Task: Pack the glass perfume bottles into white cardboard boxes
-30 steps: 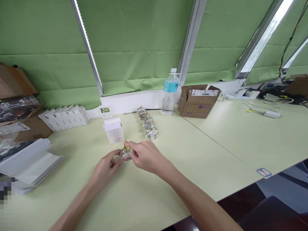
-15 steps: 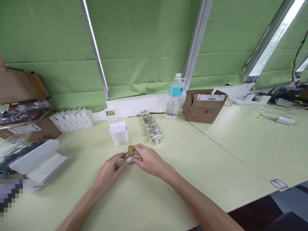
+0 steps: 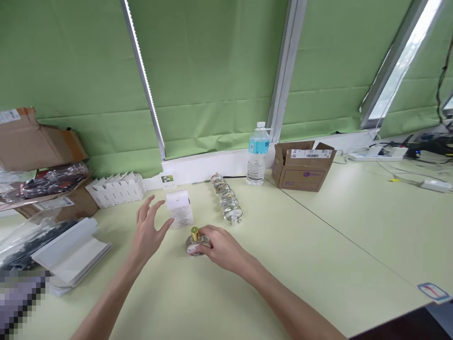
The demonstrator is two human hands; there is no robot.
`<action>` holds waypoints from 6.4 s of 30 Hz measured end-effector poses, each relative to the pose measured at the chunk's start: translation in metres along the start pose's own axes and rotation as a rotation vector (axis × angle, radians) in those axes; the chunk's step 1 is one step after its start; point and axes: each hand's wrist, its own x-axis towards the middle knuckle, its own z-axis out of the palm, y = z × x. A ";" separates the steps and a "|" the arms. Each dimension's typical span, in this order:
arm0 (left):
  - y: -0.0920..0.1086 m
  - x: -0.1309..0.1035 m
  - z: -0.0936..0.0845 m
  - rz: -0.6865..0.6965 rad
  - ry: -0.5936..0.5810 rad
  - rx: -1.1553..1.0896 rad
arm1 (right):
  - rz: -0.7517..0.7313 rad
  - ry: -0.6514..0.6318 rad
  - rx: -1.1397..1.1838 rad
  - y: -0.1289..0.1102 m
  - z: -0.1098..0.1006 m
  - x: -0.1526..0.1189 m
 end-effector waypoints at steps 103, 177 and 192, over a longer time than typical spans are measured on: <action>-0.024 0.002 0.045 -0.066 -0.089 -0.545 | -0.309 0.149 -0.289 -0.017 -0.003 0.109; -0.012 0.008 0.044 -0.306 -0.028 -0.674 | -0.272 0.096 -0.213 -0.004 -0.030 0.101; -0.009 0.010 0.037 -0.346 -0.049 -0.624 | -0.252 0.121 -0.255 -0.004 -0.029 0.102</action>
